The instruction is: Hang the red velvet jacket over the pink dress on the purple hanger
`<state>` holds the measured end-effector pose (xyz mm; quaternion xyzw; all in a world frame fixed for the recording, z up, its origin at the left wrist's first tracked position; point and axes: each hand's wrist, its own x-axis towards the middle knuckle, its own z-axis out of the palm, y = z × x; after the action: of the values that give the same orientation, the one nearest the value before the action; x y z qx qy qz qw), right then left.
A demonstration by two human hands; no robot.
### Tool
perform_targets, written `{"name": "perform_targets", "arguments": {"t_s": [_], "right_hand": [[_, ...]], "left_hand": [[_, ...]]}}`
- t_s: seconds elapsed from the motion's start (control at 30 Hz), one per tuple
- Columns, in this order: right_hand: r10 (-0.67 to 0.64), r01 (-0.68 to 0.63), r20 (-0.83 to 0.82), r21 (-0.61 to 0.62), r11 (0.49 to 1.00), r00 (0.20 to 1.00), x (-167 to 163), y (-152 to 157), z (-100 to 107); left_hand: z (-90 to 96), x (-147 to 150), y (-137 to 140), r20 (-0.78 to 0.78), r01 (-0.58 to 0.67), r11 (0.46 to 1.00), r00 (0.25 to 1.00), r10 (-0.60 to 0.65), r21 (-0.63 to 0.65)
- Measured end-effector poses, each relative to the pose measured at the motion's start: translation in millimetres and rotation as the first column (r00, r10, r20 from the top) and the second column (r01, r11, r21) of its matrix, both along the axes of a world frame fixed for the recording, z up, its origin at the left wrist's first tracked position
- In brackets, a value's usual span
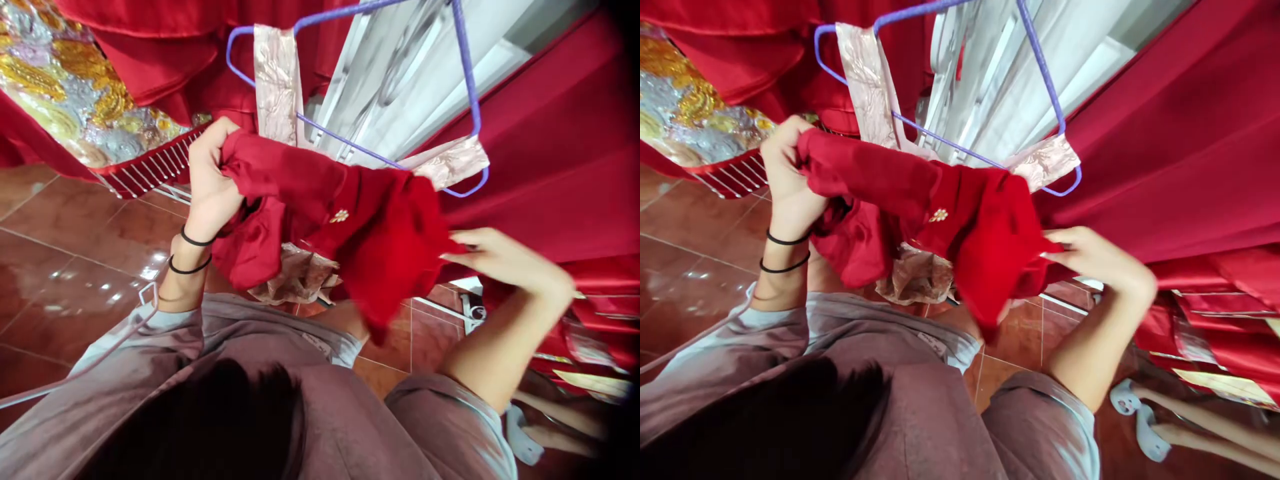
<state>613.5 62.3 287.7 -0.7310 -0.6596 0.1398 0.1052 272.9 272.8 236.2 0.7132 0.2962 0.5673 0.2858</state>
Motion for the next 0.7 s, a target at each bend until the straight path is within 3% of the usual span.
{"name": "perform_targets", "arguments": {"t_s": [0.07, 0.1, 0.2, 0.27, 0.33, 0.37, 0.4, 0.5, 0.57, 0.6, 0.63, 0.67, 0.7], "right_hand": [[0.082, -0.086, -0.030, -0.169, 0.982, 0.996, -17, 7, -17], [0.100, -0.109, -0.057, -0.173, 0.979, 0.993, -32, 13, -28], [0.083, -0.056, -0.305, 0.098, 0.994, 0.949, -91, 44, -76], [0.088, 0.034, -0.538, 0.212, 0.977, 0.839, -123, 67, -108], [0.047, 0.162, -0.643, 0.262, 0.951, 0.765, -136, 84, -124], [0.033, 0.219, -0.672, 0.287, 0.932, 0.740, -135, 89, -123], [0.029, 0.270, -0.692, 0.320, 0.908, 0.721, -131, 92, -117], [0.076, 0.341, -0.670, 0.469, 0.815, 0.738, -106, 90, -68], [0.076, 0.296, -0.536, 0.573, 0.764, 0.841, -92, 88, -27], [0.073, 0.251, -0.451, 0.615, 0.748, 0.889, -89, 88, -9], [0.080, 0.201, -0.378, 0.646, 0.736, 0.922, -88, 89, 7], [0.103, 0.156, -0.331, 0.670, 0.726, 0.938, -89, 92, 19], [0.146, 0.118, -0.314, 0.687, 0.717, 0.938, -92, 96, 27]], "left_hand": [[1.7, 8, -7, -0.011, -0.063, 0.991, 0.998, 0.065, 0.116], [1.0, 13, -10, -0.025, -0.055, 0.983, 0.998, 0.061, 0.178], [-4.5, 26, -17, -0.062, 0.052, 0.902, 0.998, -0.028, 0.428], [-8.7, 28, -18, -0.049, 0.082, 0.772, 0.997, -0.065, 0.630], [-12.6, 24, -18, -0.015, 0.056, 0.656, 0.998, -0.067, 0.753], [-14.7, 20, -18, 0.007, 0.034, 0.641, 0.998, -0.062, 0.767], [-17.1, 16, -17, 0.033, 0.004, 0.665, 0.998, -0.044, 0.747], [-26.4, 6, -11, 0.000, -0.045, 0.834, 0.999, 0.055, 0.550], [-33.7, 6, -3, -0.168, 0.070, 0.933, 0.986, -0.010, 0.352], [-37.3, 9, 2, -0.264, 0.203, 0.954, 0.954, -0.141, 0.223], [-40.5, 12, 7, -0.327, 0.367, 0.927, 0.887, -0.324, 0.076], [-43.2, 16, 11, -0.337, 0.528, 0.846, 0.786, -0.518, -0.068], [-45.3, 21, 15, -0.297, 0.659, 0.727, 0.667, -0.683, -0.193]]}}
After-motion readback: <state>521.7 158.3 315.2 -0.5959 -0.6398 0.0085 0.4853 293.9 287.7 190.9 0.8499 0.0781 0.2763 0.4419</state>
